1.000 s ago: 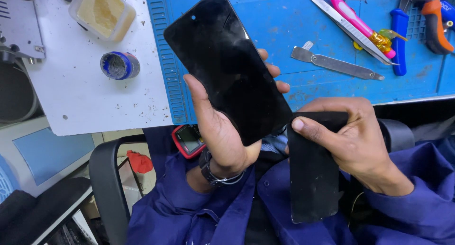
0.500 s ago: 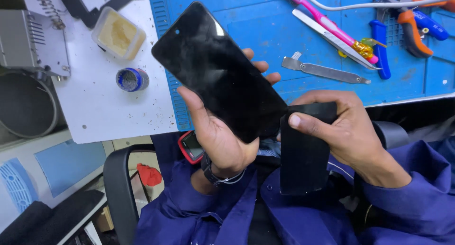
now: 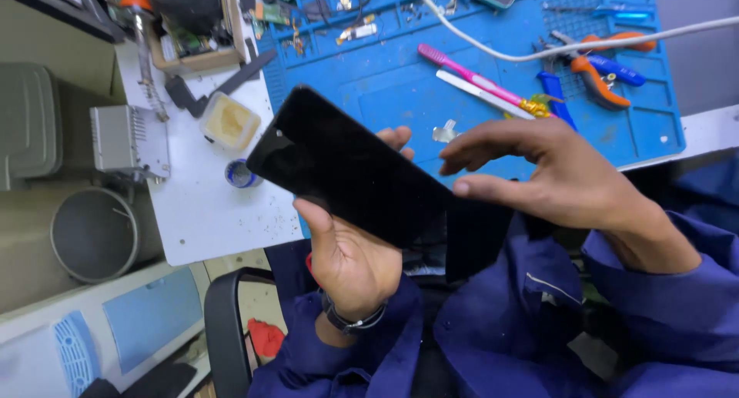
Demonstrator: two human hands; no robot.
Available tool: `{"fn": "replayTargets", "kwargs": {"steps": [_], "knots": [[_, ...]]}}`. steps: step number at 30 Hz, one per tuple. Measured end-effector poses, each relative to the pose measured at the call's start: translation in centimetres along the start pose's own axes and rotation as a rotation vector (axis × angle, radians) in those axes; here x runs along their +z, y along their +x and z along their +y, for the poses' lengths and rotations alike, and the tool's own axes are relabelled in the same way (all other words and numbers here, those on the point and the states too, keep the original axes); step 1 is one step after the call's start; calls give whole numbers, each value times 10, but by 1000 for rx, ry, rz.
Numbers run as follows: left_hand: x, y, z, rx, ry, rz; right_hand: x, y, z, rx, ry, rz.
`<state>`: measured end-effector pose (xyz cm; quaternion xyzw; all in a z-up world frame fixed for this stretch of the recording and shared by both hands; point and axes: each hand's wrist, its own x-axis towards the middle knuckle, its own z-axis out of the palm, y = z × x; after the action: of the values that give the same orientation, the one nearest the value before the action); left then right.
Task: Disassembling a mobile phone to access and repair internal components
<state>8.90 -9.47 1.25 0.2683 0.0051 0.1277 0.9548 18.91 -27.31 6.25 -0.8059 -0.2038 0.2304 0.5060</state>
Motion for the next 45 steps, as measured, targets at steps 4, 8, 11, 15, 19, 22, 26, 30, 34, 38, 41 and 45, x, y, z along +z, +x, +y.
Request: {"fn": "replayTargets", "kwargs": {"steps": [4,8,11,15,19,22,26,30,34,38,41,45], "knots": [[1,-5,5,-21,-60,26,3,8,-12,-145,-22,-203],[-2,-9,11,12,-15,-44,10,10,-18,-167,34,-257],[-8,-20,21,50,-15,-224,11,-2,-34,-287,-46,-116],[23,-14,61,121,207,-305,0,-25,-58,-335,-303,55],[10,-3,92,-181,67,-343,-16,-39,-86,-383,-543,29],[-9,10,112,-260,237,-470,-21,-39,-89,-354,-710,-98],[-36,21,112,-520,273,-626,-8,-23,-102,-256,-966,-418],[-50,14,92,-611,161,-717,15,-5,-103,-222,-1202,-672],[-59,9,79,-747,249,-757,36,14,-97,-193,-1263,-899],[-62,11,59,-672,294,-842,46,35,-95,-182,-1274,-1041],[-61,15,50,-879,488,-768,47,53,-93,-149,-1233,-1107],[-65,13,29,-943,500,-735,39,75,-79,-170,-1188,-1173]]}}
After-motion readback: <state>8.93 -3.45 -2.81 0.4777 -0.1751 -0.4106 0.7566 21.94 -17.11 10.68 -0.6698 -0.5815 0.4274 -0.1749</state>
